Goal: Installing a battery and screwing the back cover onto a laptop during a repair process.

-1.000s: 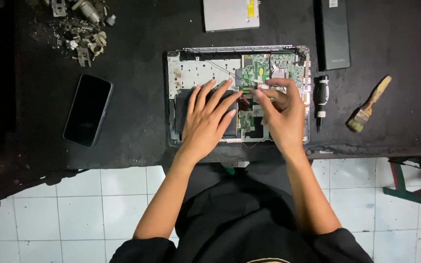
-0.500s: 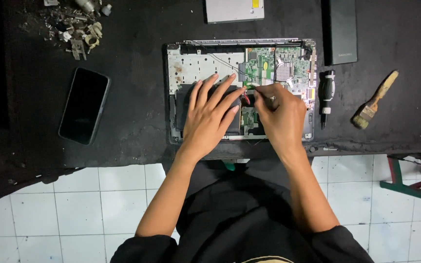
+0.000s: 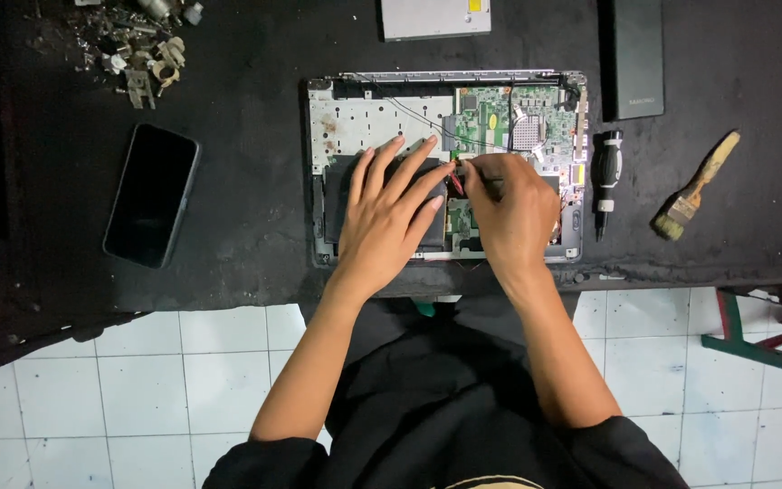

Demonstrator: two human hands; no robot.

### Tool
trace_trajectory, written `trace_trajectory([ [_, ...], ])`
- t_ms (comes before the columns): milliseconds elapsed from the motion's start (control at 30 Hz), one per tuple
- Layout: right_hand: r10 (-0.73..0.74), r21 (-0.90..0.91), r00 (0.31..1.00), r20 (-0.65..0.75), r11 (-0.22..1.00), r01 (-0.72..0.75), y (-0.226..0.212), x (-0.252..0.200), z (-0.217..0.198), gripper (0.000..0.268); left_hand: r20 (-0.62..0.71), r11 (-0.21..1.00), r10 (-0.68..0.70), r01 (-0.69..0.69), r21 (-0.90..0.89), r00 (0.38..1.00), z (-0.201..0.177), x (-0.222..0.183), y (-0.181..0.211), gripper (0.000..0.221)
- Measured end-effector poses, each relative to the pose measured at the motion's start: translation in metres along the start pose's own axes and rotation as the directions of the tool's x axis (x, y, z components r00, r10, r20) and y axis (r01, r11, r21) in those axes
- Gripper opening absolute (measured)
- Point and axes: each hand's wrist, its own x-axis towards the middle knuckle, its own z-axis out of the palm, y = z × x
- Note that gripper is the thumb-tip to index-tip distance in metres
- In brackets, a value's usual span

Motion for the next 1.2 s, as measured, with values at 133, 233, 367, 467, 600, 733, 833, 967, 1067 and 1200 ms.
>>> trace_trajectory([
  [133,-0.017,-0.017,1.000,0.008,1.000,0.017,-0.005,0.001,-0.004,0.008,0.003,1.000,-0.001,0.001,0.005,1.000,-0.001,0.001,0.000,0.037],
  [233,-0.023,-0.037,1.000,0.011,0.999,0.024,-0.003,-0.001,-0.003,0.008,0.000,1.000,0.011,-0.011,0.004,1.000,-0.001,0.000,0.000,0.036],
  [367,-0.041,-0.095,0.999,-0.011,0.995,0.040,-0.005,-0.003,-0.002,0.009,-0.005,1.000,0.003,-0.003,0.001,1.000,-0.002,0.001,0.001,0.036],
  [467,-0.058,-0.110,0.998,-0.018,0.992,0.056,-0.007,-0.002,-0.002,0.010,-0.011,1.000,0.004,-0.004,0.007,1.000,-0.002,0.002,0.001,0.036],
  [600,-0.061,-0.097,0.998,-0.026,0.994,0.058,-0.009,-0.003,-0.002,0.008,-0.012,1.000,0.005,-0.005,0.005,1.000,0.000,0.001,0.000,0.036],
  [733,-0.069,-0.135,0.997,-0.044,0.989,0.062,-0.004,-0.005,0.003,0.010,-0.019,1.000,0.006,-0.006,-0.003,1.000,0.001,0.001,-0.001,0.036],
  [833,-0.050,-0.122,0.998,-0.046,0.992,0.044,-0.005,-0.005,0.002,0.010,-0.024,1.000,0.010,-0.011,-0.003,1.000,0.001,0.001,0.000,0.036],
  [967,-0.032,-0.145,0.999,-0.035,0.989,0.026,-0.006,-0.004,0.005,0.010,-0.017,1.000,0.006,-0.006,-0.010,1.000,-0.001,0.001,0.001,0.036],
  [1067,-0.029,-0.149,0.999,-0.037,0.988,0.024,-0.008,-0.003,0.004,0.010,-0.020,1.000,0.008,-0.008,-0.018,1.000,-0.002,0.002,0.002,0.036],
  [1200,-0.036,-0.150,0.999,-0.019,0.988,0.033,-0.013,-0.001,0.000,0.011,-0.023,1.000,0.008,-0.008,-0.017,1.000,-0.001,0.001,0.000,0.035],
])
